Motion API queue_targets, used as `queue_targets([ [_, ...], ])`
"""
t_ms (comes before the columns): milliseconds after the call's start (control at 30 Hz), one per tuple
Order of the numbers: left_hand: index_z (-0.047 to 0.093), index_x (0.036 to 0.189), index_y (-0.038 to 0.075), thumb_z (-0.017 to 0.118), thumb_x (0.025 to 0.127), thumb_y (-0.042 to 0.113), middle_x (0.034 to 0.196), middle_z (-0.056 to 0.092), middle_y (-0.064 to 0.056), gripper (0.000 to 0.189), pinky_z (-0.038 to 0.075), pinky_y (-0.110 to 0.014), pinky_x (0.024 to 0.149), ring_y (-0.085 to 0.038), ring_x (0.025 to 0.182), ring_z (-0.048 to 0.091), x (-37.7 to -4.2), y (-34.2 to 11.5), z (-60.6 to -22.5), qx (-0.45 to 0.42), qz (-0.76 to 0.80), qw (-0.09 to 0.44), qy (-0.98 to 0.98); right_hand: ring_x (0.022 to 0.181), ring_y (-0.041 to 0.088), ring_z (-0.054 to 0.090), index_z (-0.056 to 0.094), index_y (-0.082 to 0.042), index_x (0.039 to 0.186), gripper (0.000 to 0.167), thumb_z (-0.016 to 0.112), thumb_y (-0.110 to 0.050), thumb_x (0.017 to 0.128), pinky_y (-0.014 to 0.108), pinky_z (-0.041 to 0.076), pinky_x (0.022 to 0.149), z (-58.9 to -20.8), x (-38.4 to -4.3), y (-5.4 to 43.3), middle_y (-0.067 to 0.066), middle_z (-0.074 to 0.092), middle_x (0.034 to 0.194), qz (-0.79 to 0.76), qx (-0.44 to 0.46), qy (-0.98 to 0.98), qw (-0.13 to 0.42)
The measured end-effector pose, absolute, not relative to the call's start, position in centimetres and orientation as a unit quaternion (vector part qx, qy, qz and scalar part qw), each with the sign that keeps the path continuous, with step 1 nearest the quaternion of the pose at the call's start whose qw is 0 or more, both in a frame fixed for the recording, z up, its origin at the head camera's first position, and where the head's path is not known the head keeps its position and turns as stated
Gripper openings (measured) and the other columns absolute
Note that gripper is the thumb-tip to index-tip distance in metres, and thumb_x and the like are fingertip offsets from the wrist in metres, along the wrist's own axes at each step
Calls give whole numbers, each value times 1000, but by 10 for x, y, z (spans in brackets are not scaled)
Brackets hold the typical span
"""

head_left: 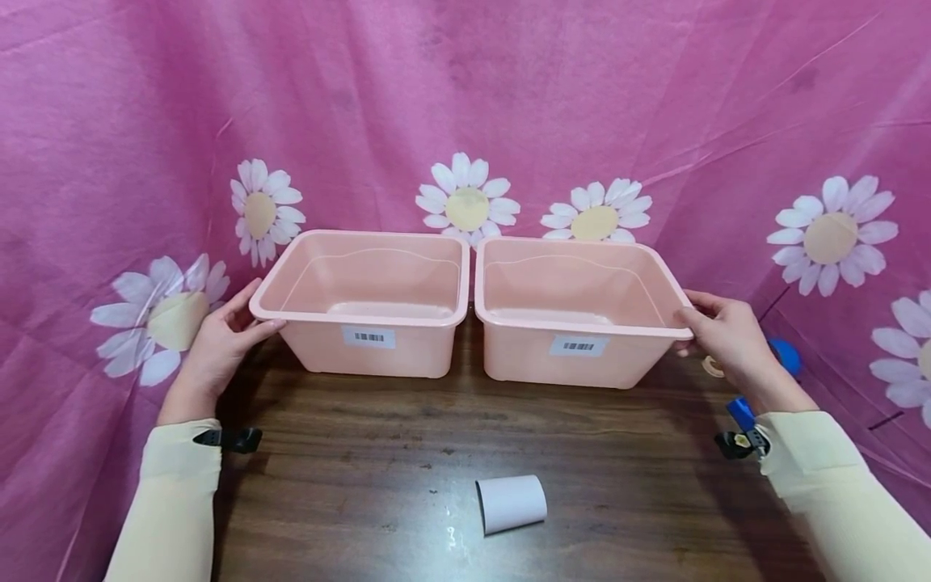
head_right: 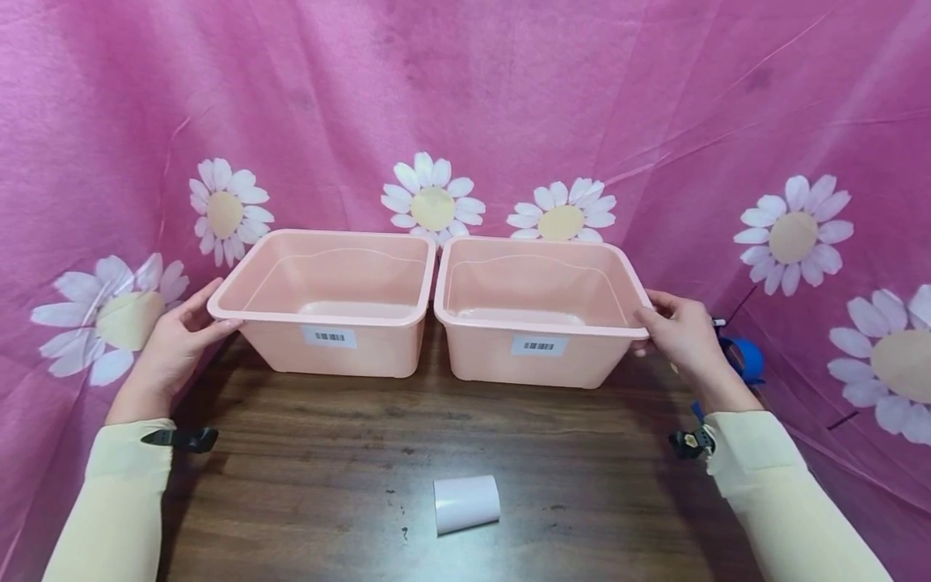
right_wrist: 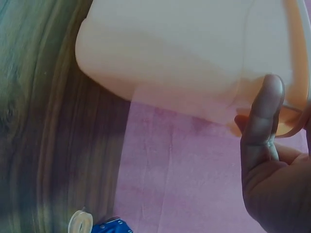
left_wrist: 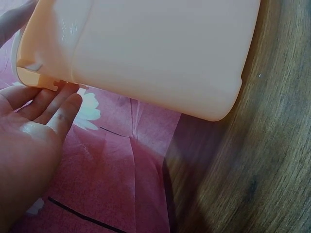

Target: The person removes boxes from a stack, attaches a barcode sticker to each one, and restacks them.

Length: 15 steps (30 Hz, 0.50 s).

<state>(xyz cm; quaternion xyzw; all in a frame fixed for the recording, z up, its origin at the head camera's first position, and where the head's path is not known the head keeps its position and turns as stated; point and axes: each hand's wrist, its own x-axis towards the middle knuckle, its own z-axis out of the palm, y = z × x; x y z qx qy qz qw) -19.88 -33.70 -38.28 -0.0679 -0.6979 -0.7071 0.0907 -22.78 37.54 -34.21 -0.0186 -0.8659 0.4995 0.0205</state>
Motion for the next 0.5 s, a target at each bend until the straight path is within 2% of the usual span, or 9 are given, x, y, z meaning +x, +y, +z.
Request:
queue_targets([
  [267,23,175,-3,75,102,-5,182,36,-14,91,56,-7,100,11,127,64,-200,-339,-384,-66,-709,85,-697,57,5,73,38,16,165,64,57,-17,114,24,65,57,-311,-211,366,-26,72,81,511,-31,-858,40],
  [367,22,175,-3,76,102,-5,183,34,-16,91,56,-6,100,11,127,63,-201,-340,-384,-66,-708,84,-698,55,8,73,39,16,163,62,59,-14,113,24,64,56,-289,-206,363,-20,76,78,551,-35,-832,41],
  [433,22,175,-3,76,102,-5,183,33,-17,91,56,-6,100,12,126,63,-201,-340,-385,-65,-707,84,-699,58,7,75,46,6,162,56,59,-18,114,22,62,55,-271,-201,363,-18,78,77,552,-42,-832,29],
  [500,22,176,-2,76,102,-4,183,32,-17,91,56,-6,99,11,126,63,-202,-340,-384,-64,-704,84,-703,61,5,75,57,-14,153,41,61,-25,114,22,60,55,-253,-195,364,-16,79,76,551,-56,-832,15],
])
